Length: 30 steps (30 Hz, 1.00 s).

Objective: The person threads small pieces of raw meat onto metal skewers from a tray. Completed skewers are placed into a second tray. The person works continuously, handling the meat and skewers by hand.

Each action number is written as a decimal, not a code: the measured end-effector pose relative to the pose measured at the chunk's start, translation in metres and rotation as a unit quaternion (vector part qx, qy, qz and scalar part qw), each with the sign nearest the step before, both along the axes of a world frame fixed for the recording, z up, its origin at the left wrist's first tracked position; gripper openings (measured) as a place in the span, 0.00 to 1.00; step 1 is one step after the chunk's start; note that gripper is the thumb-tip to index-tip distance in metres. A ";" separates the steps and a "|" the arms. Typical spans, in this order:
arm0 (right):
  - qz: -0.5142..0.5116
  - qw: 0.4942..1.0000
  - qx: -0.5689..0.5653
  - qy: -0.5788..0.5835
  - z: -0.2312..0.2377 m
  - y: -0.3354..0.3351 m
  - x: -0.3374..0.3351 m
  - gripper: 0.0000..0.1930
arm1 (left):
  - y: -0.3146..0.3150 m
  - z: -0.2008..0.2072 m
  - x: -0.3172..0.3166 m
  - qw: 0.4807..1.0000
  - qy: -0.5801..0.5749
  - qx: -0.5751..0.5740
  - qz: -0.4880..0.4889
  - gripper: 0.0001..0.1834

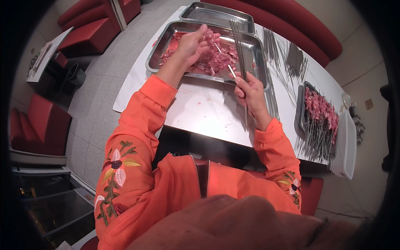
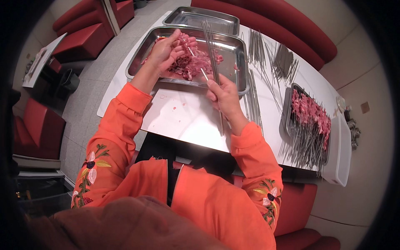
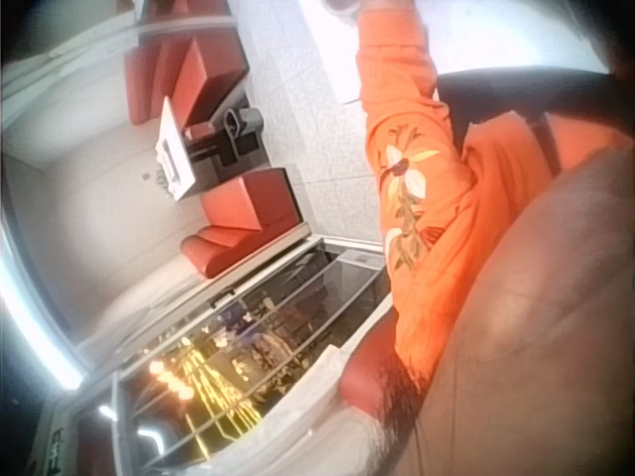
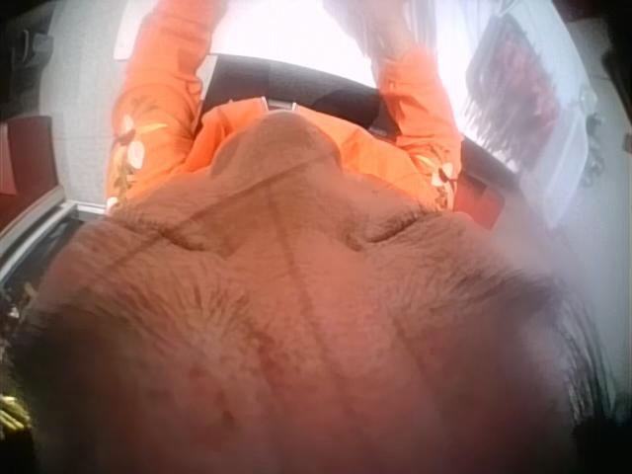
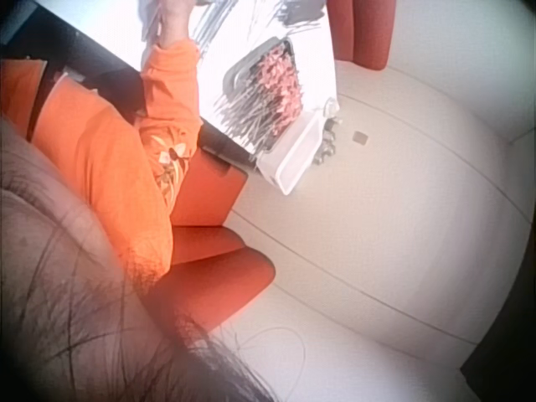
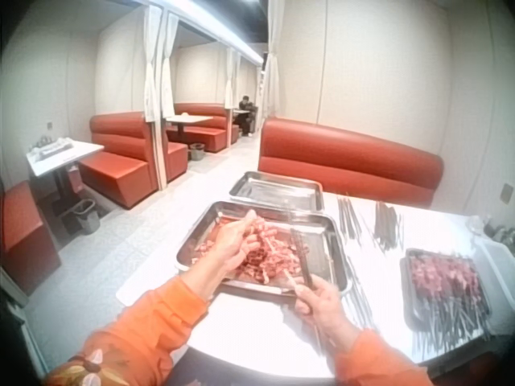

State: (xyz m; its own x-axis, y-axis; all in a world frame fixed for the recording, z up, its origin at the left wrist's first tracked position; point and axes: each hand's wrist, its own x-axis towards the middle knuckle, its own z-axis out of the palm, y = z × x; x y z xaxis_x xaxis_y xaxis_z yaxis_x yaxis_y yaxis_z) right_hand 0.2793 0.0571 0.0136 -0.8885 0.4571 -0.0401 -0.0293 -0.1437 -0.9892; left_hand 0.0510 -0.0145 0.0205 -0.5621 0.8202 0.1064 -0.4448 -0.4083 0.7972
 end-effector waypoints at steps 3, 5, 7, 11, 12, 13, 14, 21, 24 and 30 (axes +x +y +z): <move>0.006 1.000 0.000 0.001 0.000 0.000 0.000 0.12 | -0.001 0.000 -0.009 0.999 0.005 0.015 0.037 0.18; 0.012 1.000 0.000 0.000 -0.001 0.000 0.000 0.12 | 0.000 -0.001 -0.008 0.999 0.009 0.011 0.045 0.17; 0.018 1.000 0.001 -0.002 -0.002 0.001 0.000 0.11 | -0.001 0.000 -0.006 0.998 0.014 0.007 0.054 0.16; 0.021 1.000 0.005 -0.001 -0.003 0.001 0.000 0.12 | -0.002 -0.001 -0.005 0.999 -0.005 0.001 0.051 0.15; 0.022 1.000 0.008 0.000 -0.003 0.001 0.000 0.12 | -0.001 -0.001 -0.005 0.999 -0.004 0.001 0.050 0.15; 0.022 1.000 0.011 0.001 -0.003 0.001 0.000 0.12 | -0.001 -0.002 -0.005 0.999 -0.004 0.002 0.049 0.15; 0.022 1.000 0.009 0.002 -0.004 0.001 0.000 0.12 | -0.001 -0.001 -0.003 0.999 -0.010 0.000 0.050 0.15; 0.010 1.000 0.010 0.007 -0.003 -0.002 -0.001 0.11 | 0.005 -0.007 0.006 0.999 -0.018 -0.004 0.047 0.14; 0.003 1.000 0.012 0.001 -0.001 -0.002 0.000 0.11 | 0.006 -0.008 0.011 0.999 -0.017 -0.018 0.033 0.13; -0.006 1.000 0.008 0.004 -0.002 0.000 -0.001 0.11 | 0.007 -0.006 0.025 0.999 -0.029 -0.034 0.016 0.12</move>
State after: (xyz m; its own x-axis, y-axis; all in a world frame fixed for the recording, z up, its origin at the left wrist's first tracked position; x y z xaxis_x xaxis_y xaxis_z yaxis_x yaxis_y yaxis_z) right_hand 0.2786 0.0569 0.0116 -0.8830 0.4686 -0.0259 -0.0384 -0.1272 -0.9911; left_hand 0.0761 -0.0078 0.0142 -0.5919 0.8059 0.0168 -0.4793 -0.3687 0.7964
